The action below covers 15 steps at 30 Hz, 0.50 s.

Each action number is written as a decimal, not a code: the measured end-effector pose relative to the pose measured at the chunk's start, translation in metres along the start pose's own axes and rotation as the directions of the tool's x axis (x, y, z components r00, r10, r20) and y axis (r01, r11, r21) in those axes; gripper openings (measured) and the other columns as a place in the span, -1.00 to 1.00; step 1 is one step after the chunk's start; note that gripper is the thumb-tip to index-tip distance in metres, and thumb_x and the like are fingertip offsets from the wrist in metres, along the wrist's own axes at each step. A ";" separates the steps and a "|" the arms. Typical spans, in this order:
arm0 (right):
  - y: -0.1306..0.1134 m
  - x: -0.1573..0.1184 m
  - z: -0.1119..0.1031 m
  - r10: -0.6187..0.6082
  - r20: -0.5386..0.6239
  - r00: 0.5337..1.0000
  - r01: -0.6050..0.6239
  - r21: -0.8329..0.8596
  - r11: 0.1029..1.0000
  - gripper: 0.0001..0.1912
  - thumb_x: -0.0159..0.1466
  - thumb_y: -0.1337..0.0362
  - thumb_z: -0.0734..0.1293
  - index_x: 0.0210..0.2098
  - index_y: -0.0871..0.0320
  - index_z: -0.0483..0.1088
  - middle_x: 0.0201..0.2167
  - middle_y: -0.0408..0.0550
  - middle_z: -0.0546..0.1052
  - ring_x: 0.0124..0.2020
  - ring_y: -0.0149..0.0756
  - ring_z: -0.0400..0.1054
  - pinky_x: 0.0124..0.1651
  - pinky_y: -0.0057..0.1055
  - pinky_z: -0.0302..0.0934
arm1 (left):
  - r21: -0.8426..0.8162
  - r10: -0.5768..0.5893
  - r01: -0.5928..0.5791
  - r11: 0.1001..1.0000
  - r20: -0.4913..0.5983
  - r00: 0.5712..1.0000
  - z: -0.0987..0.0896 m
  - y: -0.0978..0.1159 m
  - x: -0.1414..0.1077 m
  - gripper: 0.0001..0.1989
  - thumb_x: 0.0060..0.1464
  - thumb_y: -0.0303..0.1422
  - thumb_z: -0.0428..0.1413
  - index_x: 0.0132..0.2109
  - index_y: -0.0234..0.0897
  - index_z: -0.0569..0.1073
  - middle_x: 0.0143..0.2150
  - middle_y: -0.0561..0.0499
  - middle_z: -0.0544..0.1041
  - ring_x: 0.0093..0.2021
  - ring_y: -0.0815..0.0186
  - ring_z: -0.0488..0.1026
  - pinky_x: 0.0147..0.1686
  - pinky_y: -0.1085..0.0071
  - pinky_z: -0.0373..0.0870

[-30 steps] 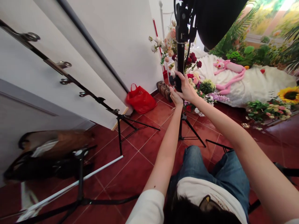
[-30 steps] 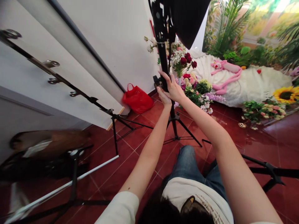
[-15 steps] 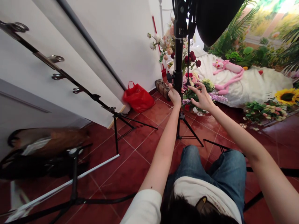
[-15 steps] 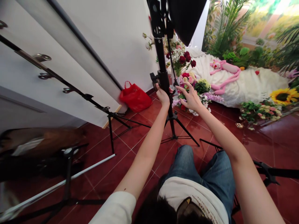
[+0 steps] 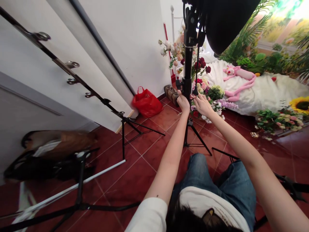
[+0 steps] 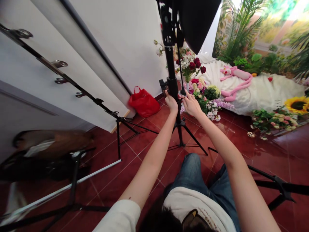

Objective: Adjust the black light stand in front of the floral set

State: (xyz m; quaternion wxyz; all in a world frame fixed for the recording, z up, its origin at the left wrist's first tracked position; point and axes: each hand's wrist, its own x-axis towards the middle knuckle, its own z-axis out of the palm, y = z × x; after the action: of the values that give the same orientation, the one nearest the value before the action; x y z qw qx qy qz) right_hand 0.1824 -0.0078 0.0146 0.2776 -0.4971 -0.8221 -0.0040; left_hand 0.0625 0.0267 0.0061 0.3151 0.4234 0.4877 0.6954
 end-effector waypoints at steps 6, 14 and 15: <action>0.010 0.019 0.022 0.146 -0.094 0.985 -0.119 0.244 0.963 -0.54 0.46 0.02 0.04 -0.23 0.12 0.45 0.03 0.13 0.52 0.14 -0.06 0.28 0.28 -0.02 0.16 | -0.081 -0.079 0.077 0.994 -0.021 0.997 0.002 0.001 -0.001 -0.17 0.27 0.17 -0.47 -0.48 -0.26 0.46 -0.53 -0.09 0.53 -0.41 0.31 0.59 -0.20 0.38 0.55; -0.007 0.029 0.036 0.577 0.106 0.810 -0.392 0.829 0.399 -0.70 0.25 0.06 0.38 -0.46 0.12 0.34 -0.55 -0.24 0.32 -0.42 -0.40 0.21 -0.30 -0.49 0.18 | -0.022 -0.051 0.051 0.998 -0.024 0.998 0.000 -0.008 0.004 -0.20 0.31 0.11 -0.45 -0.40 -0.29 0.50 -0.48 -0.11 0.56 -0.34 0.28 0.61 -0.16 0.36 0.56; -0.009 0.030 0.037 0.606 0.165 0.778 -0.422 0.852 0.311 -0.71 0.24 0.07 0.39 -0.45 0.12 0.34 -0.54 -0.25 0.33 -0.44 -0.43 0.19 -0.36 -0.52 0.14 | -0.002 -0.036 0.036 0.999 -0.028 0.999 0.000 -0.010 0.005 -0.20 0.31 0.10 -0.46 -0.38 -0.29 0.51 -0.46 -0.12 0.57 -0.33 0.27 0.62 -0.15 0.36 0.55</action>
State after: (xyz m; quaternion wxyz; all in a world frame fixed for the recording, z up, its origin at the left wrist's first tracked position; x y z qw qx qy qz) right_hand 0.1475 0.0222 -0.0004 0.5458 -0.5254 -0.4784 0.4441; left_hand 0.0604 0.0345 -0.0018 0.3211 0.4042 0.4992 0.6959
